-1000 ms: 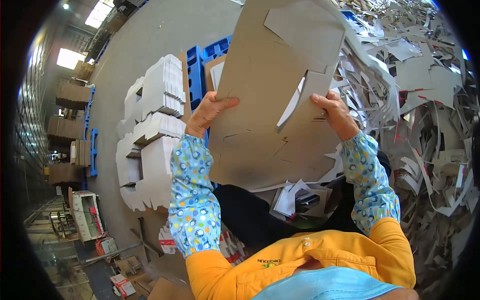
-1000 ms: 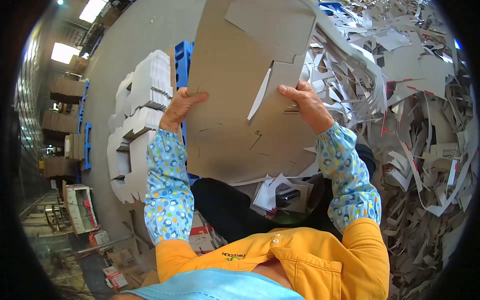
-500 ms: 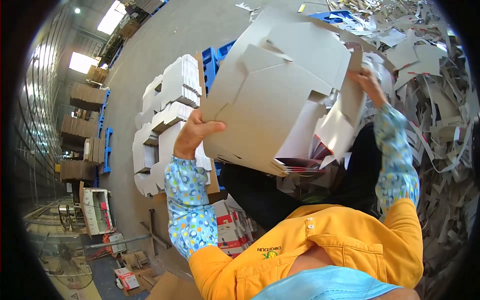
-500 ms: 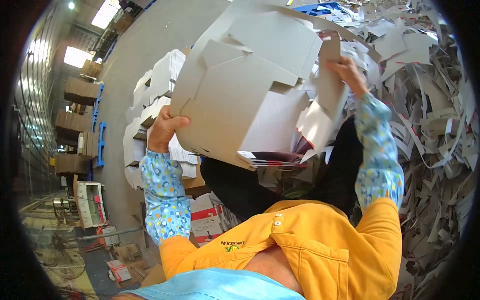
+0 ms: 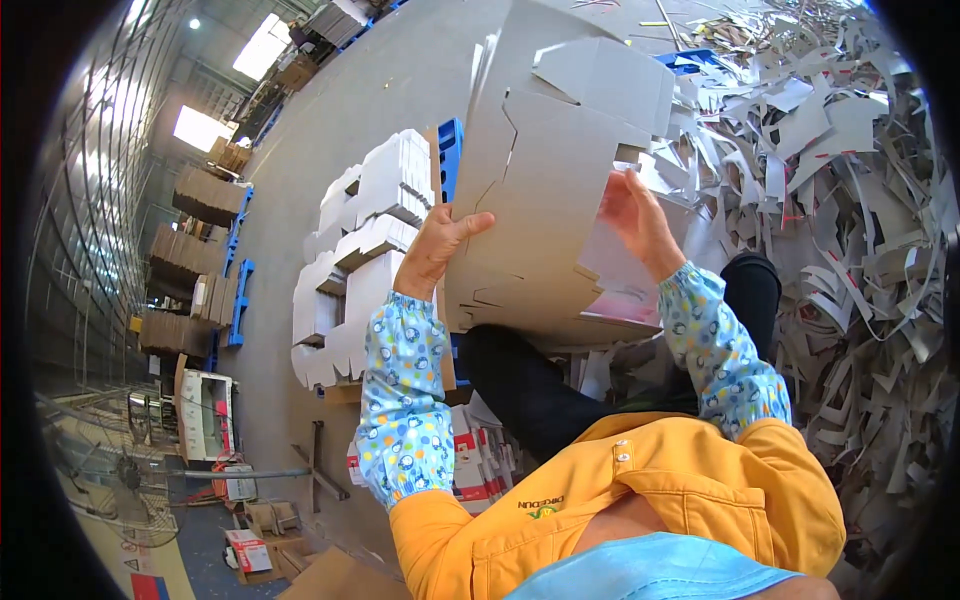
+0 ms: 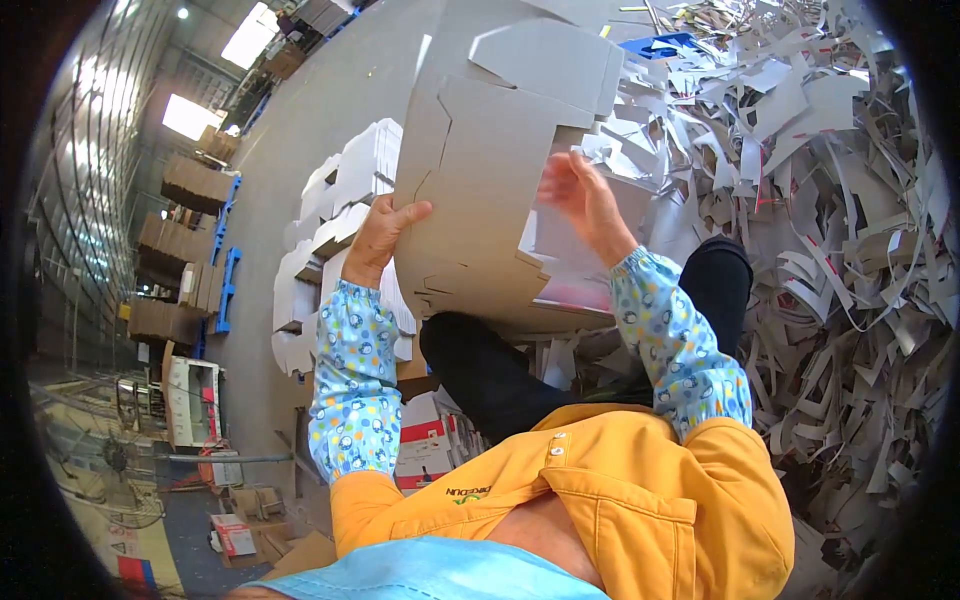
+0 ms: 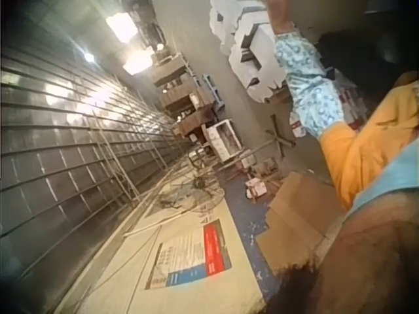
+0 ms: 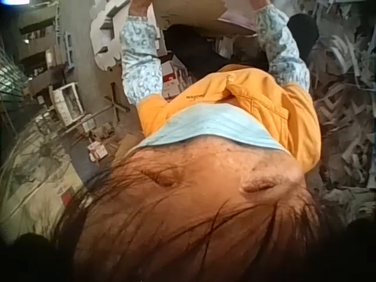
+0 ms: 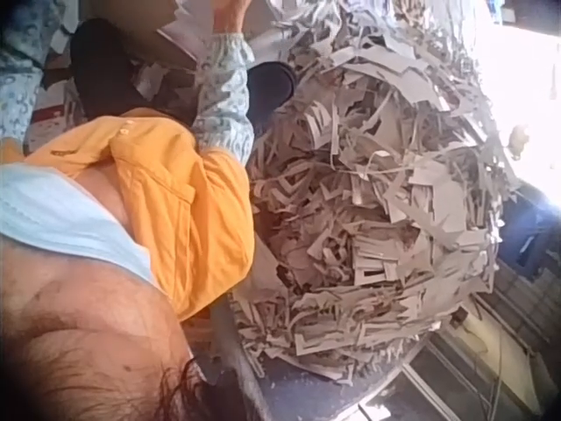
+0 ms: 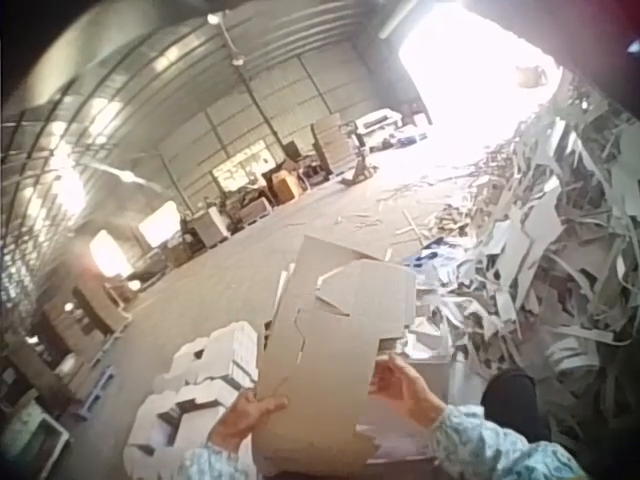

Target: Stripping waste material from die-cut cardboard blanks and stacking the finished pieces.

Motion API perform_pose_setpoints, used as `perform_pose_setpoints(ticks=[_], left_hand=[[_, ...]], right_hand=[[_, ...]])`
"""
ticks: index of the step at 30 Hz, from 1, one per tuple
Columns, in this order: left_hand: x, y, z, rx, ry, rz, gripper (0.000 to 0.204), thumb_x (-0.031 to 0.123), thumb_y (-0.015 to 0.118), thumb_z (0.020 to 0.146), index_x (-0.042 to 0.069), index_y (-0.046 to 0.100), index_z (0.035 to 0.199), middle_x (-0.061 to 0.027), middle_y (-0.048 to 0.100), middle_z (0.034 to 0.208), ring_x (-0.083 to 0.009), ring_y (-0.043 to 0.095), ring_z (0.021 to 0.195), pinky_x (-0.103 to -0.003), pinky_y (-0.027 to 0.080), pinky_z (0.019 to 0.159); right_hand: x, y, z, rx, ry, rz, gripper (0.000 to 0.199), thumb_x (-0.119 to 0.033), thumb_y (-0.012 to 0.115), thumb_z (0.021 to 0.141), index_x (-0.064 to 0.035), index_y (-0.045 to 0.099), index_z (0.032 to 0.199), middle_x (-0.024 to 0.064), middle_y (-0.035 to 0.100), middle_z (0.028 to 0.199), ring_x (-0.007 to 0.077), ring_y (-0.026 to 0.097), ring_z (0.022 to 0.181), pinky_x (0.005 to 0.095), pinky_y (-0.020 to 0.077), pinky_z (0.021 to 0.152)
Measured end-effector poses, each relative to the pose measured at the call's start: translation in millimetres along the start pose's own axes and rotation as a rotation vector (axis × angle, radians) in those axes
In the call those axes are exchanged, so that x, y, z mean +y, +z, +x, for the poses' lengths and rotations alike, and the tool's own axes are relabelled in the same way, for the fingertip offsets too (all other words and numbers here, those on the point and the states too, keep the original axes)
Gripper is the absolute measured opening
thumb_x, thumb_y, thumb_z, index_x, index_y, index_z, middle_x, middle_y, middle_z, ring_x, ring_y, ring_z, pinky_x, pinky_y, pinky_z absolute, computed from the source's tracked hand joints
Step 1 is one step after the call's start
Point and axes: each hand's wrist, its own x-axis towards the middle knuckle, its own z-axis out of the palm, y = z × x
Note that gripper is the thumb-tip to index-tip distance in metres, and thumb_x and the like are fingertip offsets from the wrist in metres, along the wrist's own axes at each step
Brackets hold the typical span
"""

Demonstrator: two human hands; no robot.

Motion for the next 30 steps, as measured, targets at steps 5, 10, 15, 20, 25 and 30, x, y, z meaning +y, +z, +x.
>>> perform_pose_setpoints(ticks=[5,10,15,20,25,30], left_hand=[[-15,-10,26,-0.005,-0.073,0.125,0.041,0.026,0.064,0.074,-0.004,0.054,0.101,-0.0077,0.06,0.087,-0.0101,0.056,0.071,-0.022,0.046,0.062],[32,29,8,0.031,0.1,0.203,0.051,0.037,0.055,0.08,-0.004,0.047,0.111,-0.0071,0.057,0.094,-0.0112,0.053,0.08,-0.022,0.042,0.072],[38,51,25,0.012,0.289,0.134,0.04,0.031,0.05,0.085,0.003,0.049,0.113,-0.0035,0.057,0.096,-0.0099,0.05,0.086,-0.023,0.04,0.075],[31,54,40,0.307,0.451,0.56,0.038,0.033,0.054,0.082,-0.001,0.055,0.099,-0.0044,0.059,0.08,-0.0122,0.055,0.071,-0.023,0.045,0.064],[46,33,60,0.227,0.029,-0.052,0.032,0.031,0.053,0.082,0.0,0.056,0.09,-0.0111,0.058,0.071,-0.0157,0.055,0.053,-0.025,0.044,0.044],[65,-51,60,0.175,0.017,-0.066,0.028,0.03,0.058,0.079,0.003,0.055,0.086,-0.0042,0.053,0.057,-0.0117,0.049,0.043,-0.019,0.042,0.042]], right_hand=[[-46,47,-5,-0.146,0.189,0.589,0.041,-0.04,0.053,0.079,-0.0055,0.05,0.102,0.0066,0.056,0.096,0.0206,0.053,0.09,0.0341,0.0433,0.077],[-80,61,-11,-0.157,0.132,0.519,0.036,-0.034,0.054,0.079,-0.0031,0.053,0.098,0.0076,0.057,0.092,0.0178,0.057,0.078,0.0285,0.0465,0.067],[-87,50,-4,-0.316,0.051,0.568,0.032,-0.029,0.046,0.085,-0.0036,0.051,0.103,0.0071,0.057,0.095,0.0187,0.056,0.084,0.0293,0.0458,0.073],[-84,47,-5,-0.046,-0.02,0.495,0.04,-0.036,0.044,0.086,-0.0012,0.049,0.105,0.0093,0.056,0.1,0.02,0.056,0.089,0.0307,0.0451,0.078],[-69,37,-15,0.055,-0.014,0.664,0.038,-0.033,0.047,0.085,-0.0012,0.049,0.106,0.0095,0.055,0.102,0.0205,0.054,0.091,0.0316,0.0436,0.081],[-109,27,-19,0.271,-0.189,0.602,0.039,-0.031,0.049,0.084,-0.0022,0.046,0.11,0.0082,0.052,0.108,0.0201,0.052,0.097,0.0324,0.0421,0.084]])
